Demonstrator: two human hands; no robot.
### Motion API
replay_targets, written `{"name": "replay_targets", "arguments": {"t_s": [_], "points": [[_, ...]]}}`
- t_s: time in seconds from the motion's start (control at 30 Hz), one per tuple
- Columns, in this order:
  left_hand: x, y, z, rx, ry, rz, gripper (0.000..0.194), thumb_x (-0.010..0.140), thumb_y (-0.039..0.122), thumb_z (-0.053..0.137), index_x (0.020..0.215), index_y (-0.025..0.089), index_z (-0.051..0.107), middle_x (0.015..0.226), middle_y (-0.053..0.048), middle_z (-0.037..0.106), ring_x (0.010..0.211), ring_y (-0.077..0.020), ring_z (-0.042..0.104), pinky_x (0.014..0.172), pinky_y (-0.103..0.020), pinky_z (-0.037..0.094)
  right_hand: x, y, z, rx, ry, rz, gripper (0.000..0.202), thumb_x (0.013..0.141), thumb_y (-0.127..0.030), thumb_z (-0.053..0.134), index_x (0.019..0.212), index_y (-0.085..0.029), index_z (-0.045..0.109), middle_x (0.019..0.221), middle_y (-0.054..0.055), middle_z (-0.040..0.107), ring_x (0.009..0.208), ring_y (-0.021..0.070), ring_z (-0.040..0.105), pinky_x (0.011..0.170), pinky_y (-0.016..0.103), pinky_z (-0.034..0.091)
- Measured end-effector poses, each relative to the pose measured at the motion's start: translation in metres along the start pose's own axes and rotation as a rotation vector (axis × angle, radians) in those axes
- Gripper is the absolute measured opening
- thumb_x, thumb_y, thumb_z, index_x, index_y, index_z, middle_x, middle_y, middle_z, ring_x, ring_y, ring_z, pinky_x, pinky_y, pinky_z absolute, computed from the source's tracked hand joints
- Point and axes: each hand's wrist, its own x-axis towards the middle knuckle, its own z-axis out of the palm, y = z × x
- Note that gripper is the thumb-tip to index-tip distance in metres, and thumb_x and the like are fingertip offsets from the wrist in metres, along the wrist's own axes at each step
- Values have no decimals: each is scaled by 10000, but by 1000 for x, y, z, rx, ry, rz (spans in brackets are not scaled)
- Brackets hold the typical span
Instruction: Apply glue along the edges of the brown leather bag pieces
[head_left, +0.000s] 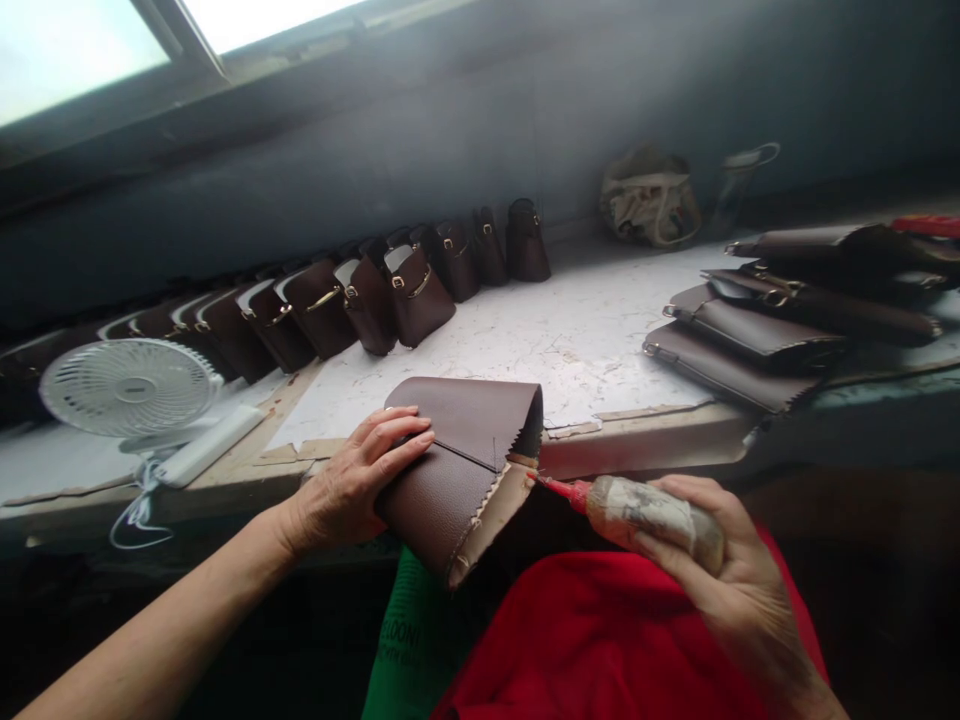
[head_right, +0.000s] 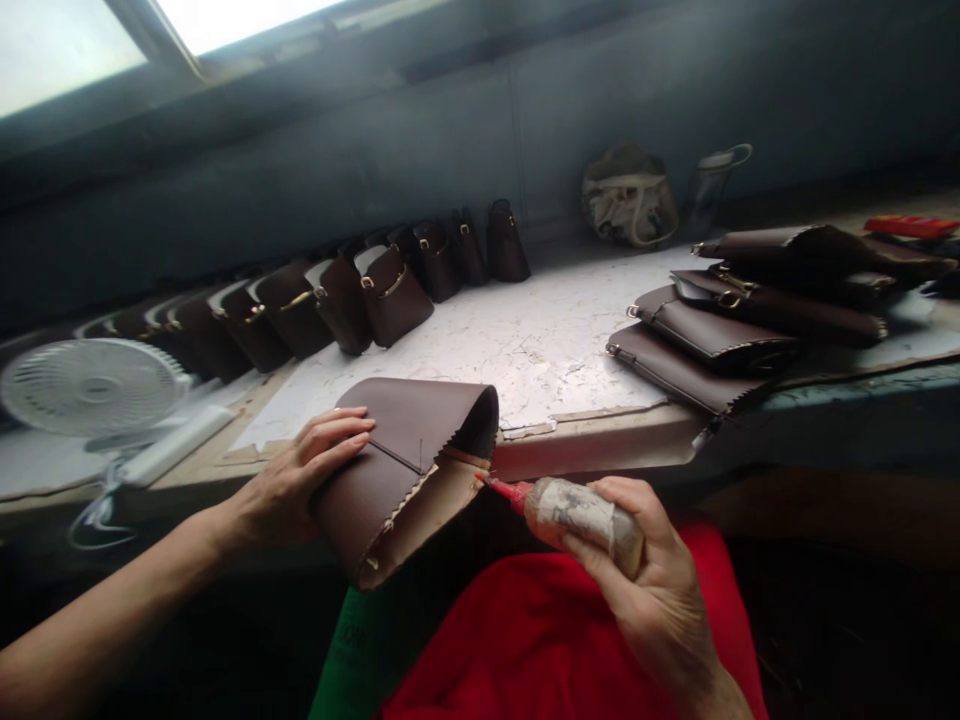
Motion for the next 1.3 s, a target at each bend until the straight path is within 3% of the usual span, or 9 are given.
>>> {"name": "replay_targets", "arguments": {"t_s": [0.3,0.47,0.63,0.8,0.93,1.13,1.3], "points": [[-6,1,2,1,-5,-3,950,854,112,722,1703,259,321,1513,-227,571,1493,-435,496,1165,-717,523,-17,-3,-8,59,-145,133,360,918,-421,843,1233,-322,699,1268,13,702,1030,181,753,876,196,620],[-8,4,4,18,12,-3,935,870,105,722,1703,229,316,1511,-247,558,1508,-441,476,1155,-726,528,-9,-10,-6,-52,-64,120,330,908,-433,843,1184,-311,708,1105,2,744,862,164,744,747,180,613],[-8,6,3,30,11,-1,905,895,102,705,1699,249,318,1505,-233,569,1515,-423,478,1153,-711,540,-6,-19,-11,-17,-128,173,365,859,-451,854,1160,-281,736,1177,32,758,924,215,766,798,240,644],[-9,7,4,35,19,-1,920,889,117,731,1698,262,319,1509,-225,574,1521,-419,479,1173,-708,526,-4,-27,-11,-76,-108,191,341,859,-451,840,1132,-276,736,1013,15,764,808,200,745,719,234,635],[-12,7,5,35,13,-15,934,876,120,742,1693,290,321,1525,-210,574,1534,-417,471,1200,-718,496,-6,-29,-11,-76,-101,151,360,858,-469,838,1147,-279,739,1104,35,773,865,218,768,774,258,657],[-14,9,7,47,28,-4,954,869,123,758,1697,279,310,1524,-224,564,1540,-430,457,1192,-745,486,-7,-36,-15,-73,-178,154,351,849,-474,858,1118,-275,750,1010,28,812,778,222,809,670,227,664],[-19,10,12,23,62,-19,961,876,124,766,1703,290,306,1543,-222,547,1557,-433,436,1213,-755,454,-7,-41,-14,-144,-125,116,336,850,-466,857,1100,-274,743,985,15,807,748,196,805,665,193,646]]}}
